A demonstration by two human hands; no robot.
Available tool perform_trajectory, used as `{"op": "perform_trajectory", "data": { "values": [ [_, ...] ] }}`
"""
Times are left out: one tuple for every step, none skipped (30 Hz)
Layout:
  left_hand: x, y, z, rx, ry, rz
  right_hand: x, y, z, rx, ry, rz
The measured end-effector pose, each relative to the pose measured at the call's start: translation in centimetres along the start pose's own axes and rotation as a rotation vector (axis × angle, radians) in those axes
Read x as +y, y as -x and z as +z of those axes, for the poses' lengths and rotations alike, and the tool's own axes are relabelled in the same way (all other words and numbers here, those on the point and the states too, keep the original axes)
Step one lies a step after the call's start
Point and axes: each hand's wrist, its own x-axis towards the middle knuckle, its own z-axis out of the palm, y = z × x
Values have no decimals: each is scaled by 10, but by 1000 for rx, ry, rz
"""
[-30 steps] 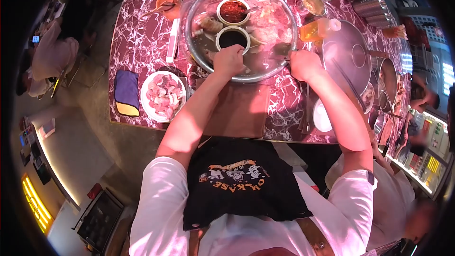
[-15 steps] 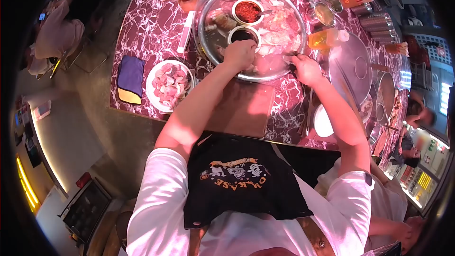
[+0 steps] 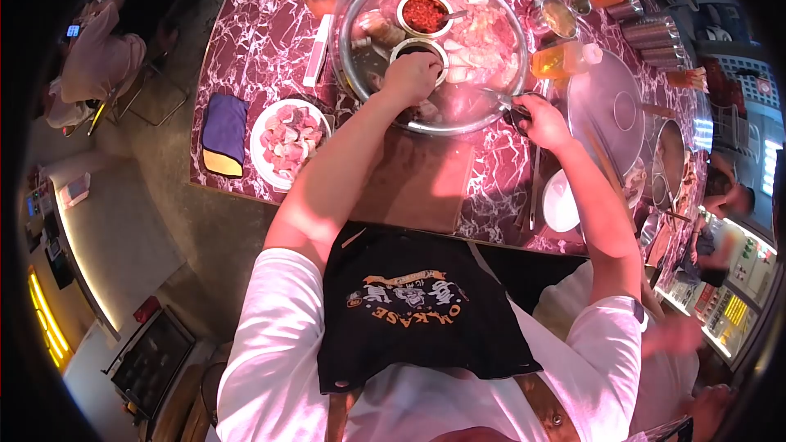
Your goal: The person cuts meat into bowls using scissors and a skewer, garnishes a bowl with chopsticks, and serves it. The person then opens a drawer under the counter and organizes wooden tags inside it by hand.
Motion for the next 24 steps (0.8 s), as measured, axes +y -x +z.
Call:
{"op": "perform_trajectory", "data": {
  "values": [
    [1,-1,-2,5,22,-12,0,0,0,9,-35,12],
    [2,-1,-3,4,28,-14,0,-1,0,17,-37,8],
    [2,-3,-5,3,34,-17,-2,-2,-2,24,-40,3],
    [2,-5,-6,1,39,-18,-4,-2,-4,33,-44,-1],
    [-2,-8,-4,8,5,7,-5,-3,-8,0,-45,24],
    [1,-8,-6,8,-2,3,-8,-5,-13,-32,-46,49],
    [3,-8,-9,7,-9,-2,-9,-7,-17,-64,-46,75],
    [5,-8,-10,6,-15,-8,-8,-8,-19,-63,-47,74],
    [3,-9,-8,17,-9,-7,-6,-9,-21,-63,-47,74],
    [0,-11,-7,28,-3,-6,-4,-8,-22,-62,-46,74],
    [-2,-12,-5,41,1,-4,-4,-7,-22,-5,-32,40],
    [-1,-11,-5,37,18,-23,-5,-6,-24,-8,-40,42],
    [-1,-10,-5,33,33,-42,-6,-6,-26,-11,-47,43],
    [0,-10,-5,30,48,-59,-7,-6,-29,-12,-55,44],
    [-2,-8,-3,27,62,-59,-8,-5,-31,-19,-38,46],
    [-1,-5,-1,25,73,-53,-9,-2,-35,-19,-21,49],
    [-2,-1,2,21,86,-50,-10,0,-37,-23,-3,53],
    [-4,1,7,29,79,-53,-11,3,-38,-31,9,60],
    [-5,3,11,37,71,-54,-12,6,-39,-36,21,66],
    [-6,5,15,46,62,-55,-12,10,-40,-41,33,72],
    [-4,10,19,48,108,-62,-12,13,-40,-41,65,69],
    [-1,17,22,54,100,-61,-14,18,-41,-39,81,76],
    [2,25,25,60,90,-60,-17,23,-41,-37,95,83],
    [5,33,28,65,78,-58,-19,28,-42,-33,108,90]
  ]
}}
